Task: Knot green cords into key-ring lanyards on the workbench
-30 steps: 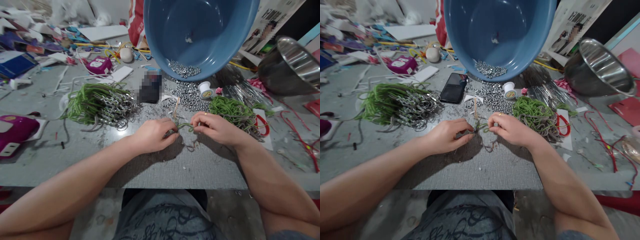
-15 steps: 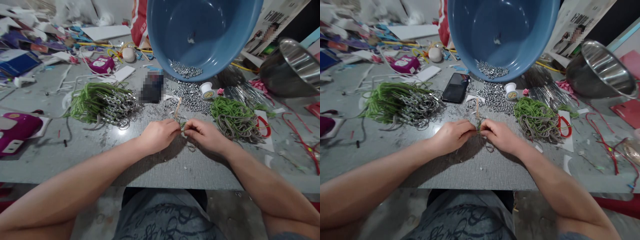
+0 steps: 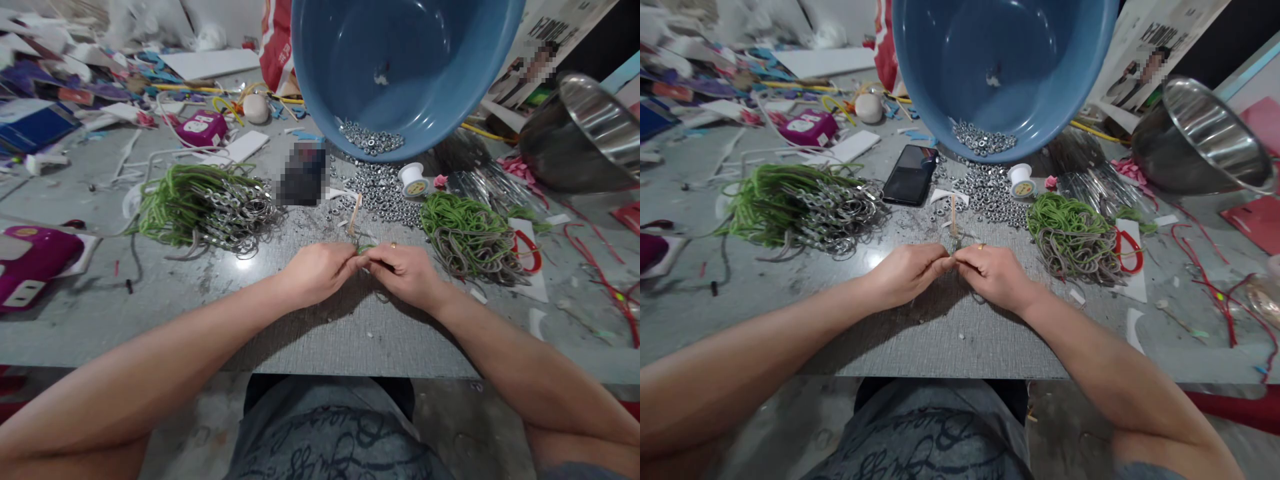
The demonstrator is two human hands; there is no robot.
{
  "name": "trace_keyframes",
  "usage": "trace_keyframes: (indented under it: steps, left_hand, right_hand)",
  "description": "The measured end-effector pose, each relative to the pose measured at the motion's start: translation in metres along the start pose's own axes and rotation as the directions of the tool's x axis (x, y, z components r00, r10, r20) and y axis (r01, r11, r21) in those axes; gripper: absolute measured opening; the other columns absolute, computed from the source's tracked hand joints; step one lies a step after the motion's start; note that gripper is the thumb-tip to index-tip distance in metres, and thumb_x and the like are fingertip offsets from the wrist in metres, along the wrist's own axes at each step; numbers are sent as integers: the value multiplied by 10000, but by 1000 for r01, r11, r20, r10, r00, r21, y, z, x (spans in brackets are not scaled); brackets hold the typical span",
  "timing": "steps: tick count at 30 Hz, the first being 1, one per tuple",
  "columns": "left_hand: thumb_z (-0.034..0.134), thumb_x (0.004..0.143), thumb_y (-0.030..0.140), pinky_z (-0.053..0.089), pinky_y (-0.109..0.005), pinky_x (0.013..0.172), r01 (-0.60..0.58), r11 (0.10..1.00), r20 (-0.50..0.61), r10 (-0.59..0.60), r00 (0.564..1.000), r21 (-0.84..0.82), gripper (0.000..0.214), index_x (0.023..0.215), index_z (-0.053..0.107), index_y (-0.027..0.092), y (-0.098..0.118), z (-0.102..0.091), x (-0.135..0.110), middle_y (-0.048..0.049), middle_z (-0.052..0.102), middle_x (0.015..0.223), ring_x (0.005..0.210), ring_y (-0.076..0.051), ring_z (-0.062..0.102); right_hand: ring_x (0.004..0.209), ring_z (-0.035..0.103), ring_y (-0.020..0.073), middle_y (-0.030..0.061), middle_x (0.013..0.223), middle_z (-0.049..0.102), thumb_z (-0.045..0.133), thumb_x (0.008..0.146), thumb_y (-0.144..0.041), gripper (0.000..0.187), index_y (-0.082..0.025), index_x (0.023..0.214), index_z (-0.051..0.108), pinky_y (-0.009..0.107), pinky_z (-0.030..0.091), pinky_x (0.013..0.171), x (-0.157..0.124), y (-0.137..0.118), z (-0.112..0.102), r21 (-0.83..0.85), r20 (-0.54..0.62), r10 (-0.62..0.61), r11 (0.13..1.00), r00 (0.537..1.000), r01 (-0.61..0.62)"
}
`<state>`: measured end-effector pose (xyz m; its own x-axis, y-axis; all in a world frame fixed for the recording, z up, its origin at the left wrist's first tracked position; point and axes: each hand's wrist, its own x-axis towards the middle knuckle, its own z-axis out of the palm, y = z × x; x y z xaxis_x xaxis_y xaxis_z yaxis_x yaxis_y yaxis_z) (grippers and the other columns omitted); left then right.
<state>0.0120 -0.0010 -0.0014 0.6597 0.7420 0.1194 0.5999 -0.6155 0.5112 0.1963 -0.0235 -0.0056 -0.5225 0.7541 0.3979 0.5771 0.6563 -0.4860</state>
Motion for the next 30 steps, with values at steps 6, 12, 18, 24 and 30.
trace_keyframes:
  steps: [6,12,18,24,30]
  left_hand:
    - [391,890,278,294,-194,476,-52,990,-117,36,993,-132,325,584,407,169,-1,3,0,45,399,521,483,-75,396]
    - [452,847,202,324,-188,502,-80,979,-182,45,982,-189,214,641,488,158,1,-1,-2,39,459,558,526,-75,443]
    - [459,815,159,377,-191,555,-139,979,-156,116,981,-146,130,720,546,154,-4,-2,-2,12,554,650,598,-87,517]
    - [488,743,126,400,-215,585,-125,991,21,124,992,43,100,768,580,157,-9,-8,-1,-11,600,722,641,-113,546]
    - [465,753,107,423,-239,645,-75,987,120,58,991,145,173,840,606,158,-12,-7,1,-30,628,785,714,-137,578]
  right_hand:
    - [628,597,98,-1,718,668,481,859,-202,145,-180,822,620,200,413,574,1,-5,0,109,-14,96,990,995,-94]
    - [502,516,78,-35,590,584,483,865,-250,143,-164,907,589,196,356,504,0,-7,1,95,-21,172,981,985,-170]
    - [682,573,122,16,760,634,484,843,-213,122,-187,821,602,234,400,606,0,-4,-1,6,-8,108,994,994,-108]
    - [772,554,167,51,830,614,541,774,-193,122,-182,671,605,294,406,675,-1,-4,1,-141,-20,71,987,997,-74]
    - [767,530,186,51,772,606,535,762,-184,140,-182,653,623,334,411,717,0,-2,2,-168,92,67,985,994,-50]
